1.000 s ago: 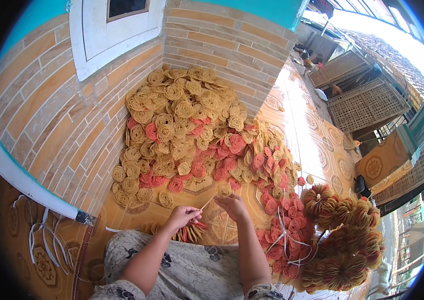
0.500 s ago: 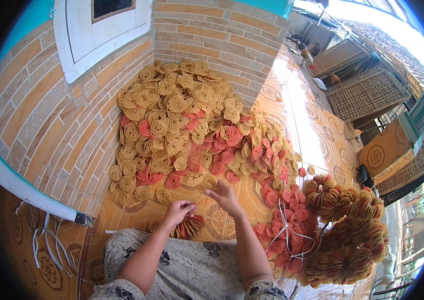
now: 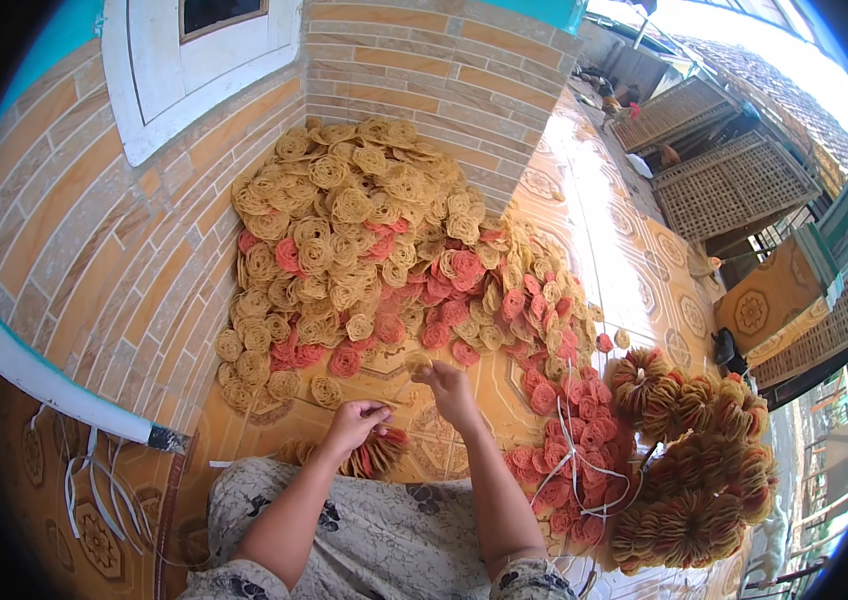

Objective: The person sits on a tiled floor and repeatedly picks up small circular woven items in yellow and red, then threads a white string through them to form a larger decorative cluster. The person continues this process, adding more pieces to the growing bundle.

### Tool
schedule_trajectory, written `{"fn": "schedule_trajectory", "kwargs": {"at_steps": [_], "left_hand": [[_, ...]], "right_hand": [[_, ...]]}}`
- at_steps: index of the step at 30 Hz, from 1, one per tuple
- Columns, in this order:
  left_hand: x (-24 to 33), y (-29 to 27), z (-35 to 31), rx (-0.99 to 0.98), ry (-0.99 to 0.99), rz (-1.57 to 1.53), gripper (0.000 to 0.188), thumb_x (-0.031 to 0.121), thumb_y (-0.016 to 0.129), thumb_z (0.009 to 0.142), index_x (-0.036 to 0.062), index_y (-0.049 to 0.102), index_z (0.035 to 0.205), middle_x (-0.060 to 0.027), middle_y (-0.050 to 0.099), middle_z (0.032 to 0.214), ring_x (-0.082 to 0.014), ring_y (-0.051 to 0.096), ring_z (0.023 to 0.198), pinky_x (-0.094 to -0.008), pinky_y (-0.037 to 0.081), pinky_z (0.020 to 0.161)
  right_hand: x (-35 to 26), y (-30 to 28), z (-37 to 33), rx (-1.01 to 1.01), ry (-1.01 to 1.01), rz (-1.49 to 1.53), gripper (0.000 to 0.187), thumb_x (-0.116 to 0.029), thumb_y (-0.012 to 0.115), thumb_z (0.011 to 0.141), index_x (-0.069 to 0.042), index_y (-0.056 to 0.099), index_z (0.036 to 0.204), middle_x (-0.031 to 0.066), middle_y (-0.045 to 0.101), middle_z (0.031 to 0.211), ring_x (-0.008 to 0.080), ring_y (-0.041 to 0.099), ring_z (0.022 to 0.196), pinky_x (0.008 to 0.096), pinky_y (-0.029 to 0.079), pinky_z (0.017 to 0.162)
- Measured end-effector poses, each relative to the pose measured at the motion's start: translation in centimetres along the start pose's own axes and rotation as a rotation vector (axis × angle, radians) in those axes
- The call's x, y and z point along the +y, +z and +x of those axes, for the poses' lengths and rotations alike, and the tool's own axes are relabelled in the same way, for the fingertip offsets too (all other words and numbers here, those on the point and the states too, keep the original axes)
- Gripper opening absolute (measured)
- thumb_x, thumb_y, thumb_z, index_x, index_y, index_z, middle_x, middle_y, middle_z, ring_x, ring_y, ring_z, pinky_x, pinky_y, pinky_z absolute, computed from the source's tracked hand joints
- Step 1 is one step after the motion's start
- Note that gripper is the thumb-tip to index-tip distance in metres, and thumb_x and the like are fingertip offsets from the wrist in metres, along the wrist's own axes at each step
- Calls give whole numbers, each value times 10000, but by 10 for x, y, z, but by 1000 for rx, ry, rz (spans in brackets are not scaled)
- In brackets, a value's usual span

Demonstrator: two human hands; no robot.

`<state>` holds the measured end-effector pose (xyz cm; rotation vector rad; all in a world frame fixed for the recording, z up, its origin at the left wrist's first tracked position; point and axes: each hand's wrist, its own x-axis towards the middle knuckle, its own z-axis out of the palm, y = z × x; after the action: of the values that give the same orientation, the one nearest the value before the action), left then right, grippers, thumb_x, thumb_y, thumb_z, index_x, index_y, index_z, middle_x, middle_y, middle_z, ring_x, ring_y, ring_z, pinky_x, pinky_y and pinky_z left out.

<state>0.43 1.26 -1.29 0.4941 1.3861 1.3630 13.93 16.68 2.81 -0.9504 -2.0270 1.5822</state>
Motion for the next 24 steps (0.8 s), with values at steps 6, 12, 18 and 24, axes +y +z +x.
{"fn": "schedule_trajectory", "kwargs": {"at_steps": [6, 12, 18, 24], "left_hand": [[-2, -3, 4, 19, 35, 14, 188, 103, 615, 921, -33, 648, 1047, -78, 685, 888, -84, 593, 635, -224, 499, 621], [-6, -3, 5, -6, 78, 46, 185, 109, 614, 922, -33, 654, 1034, -71, 681, 881, -85, 606, 654, -226, 508, 630], [-5, -4, 2, -44, 73, 152, 189, 128, 622, 920, -27, 664, 1019, -50, 682, 848, -68, 602, 649, -214, 494, 622], [2, 2, -3, -68, 79, 196, 205, 158, 643, 908, -28, 676, 986, -43, 693, 814, -59, 592, 618, -217, 487, 607]], "right_hand": [[40, -46, 52, 265, -4, -421, 398, -111, 621, 871, -123, 583, 1267, 209, 500, 1343, 328, 507, 1221, 382, 423, 1017], [63, -47, 90, 514, 103, -1026, 599, -427, 676, 801, -293, 476, 1349, 179, 447, 1381, 420, 385, 1284, 470, 367, 1028], [56, -14, 31, 263, -39, -973, 371, -321, 606, 874, -206, 582, 1226, 152, 583, 1164, 338, 592, 963, 415, 505, 773], [31, -33, -10, 244, 288, 165, 346, -309, 560, 965, 25, 623, 1028, 28, 624, 804, 112, 568, 702, 277, 462, 624]]}}
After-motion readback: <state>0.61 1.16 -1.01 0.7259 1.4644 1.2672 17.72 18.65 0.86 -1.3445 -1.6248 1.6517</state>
